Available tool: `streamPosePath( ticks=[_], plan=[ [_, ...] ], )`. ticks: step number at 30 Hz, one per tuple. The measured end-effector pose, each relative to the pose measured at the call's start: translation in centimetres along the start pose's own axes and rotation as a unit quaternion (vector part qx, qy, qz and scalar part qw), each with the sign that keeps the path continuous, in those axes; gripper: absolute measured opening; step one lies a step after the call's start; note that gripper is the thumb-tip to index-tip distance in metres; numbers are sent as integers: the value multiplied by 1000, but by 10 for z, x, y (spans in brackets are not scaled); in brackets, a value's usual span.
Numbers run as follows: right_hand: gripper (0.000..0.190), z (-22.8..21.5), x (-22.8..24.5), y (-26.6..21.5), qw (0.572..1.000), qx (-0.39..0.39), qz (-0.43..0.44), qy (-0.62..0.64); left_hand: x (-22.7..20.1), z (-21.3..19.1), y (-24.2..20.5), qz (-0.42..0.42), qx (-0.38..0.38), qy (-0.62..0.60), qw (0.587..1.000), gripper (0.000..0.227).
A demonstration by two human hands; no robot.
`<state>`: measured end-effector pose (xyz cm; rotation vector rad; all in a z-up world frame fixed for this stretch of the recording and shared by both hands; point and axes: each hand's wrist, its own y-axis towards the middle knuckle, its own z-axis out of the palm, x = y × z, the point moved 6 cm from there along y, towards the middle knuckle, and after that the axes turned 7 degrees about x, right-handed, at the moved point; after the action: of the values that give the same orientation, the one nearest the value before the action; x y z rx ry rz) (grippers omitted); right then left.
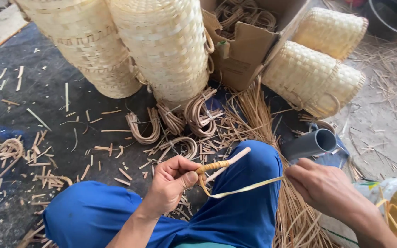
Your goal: The person is shown weaving bamboo basket handles, using small strips of bamboo and a needle to tie them together.
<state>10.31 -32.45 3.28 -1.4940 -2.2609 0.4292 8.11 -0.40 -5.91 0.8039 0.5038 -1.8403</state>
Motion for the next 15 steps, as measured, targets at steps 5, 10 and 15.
streamPosePath(
  ticks=[5,10,15],
  plan=[
    [22,7,59,-19,949,147,-250,120,-1,13,6,-29,-26,28,999,15],
    [33,-60,137,-23,899,-286,-331,-8,-12,44,10,-39,-3,77,996,15],
    [35,-60,159,-26,833,-349,-426,-56,-10,58,13,-79,16,104,991,18]
  ],
)
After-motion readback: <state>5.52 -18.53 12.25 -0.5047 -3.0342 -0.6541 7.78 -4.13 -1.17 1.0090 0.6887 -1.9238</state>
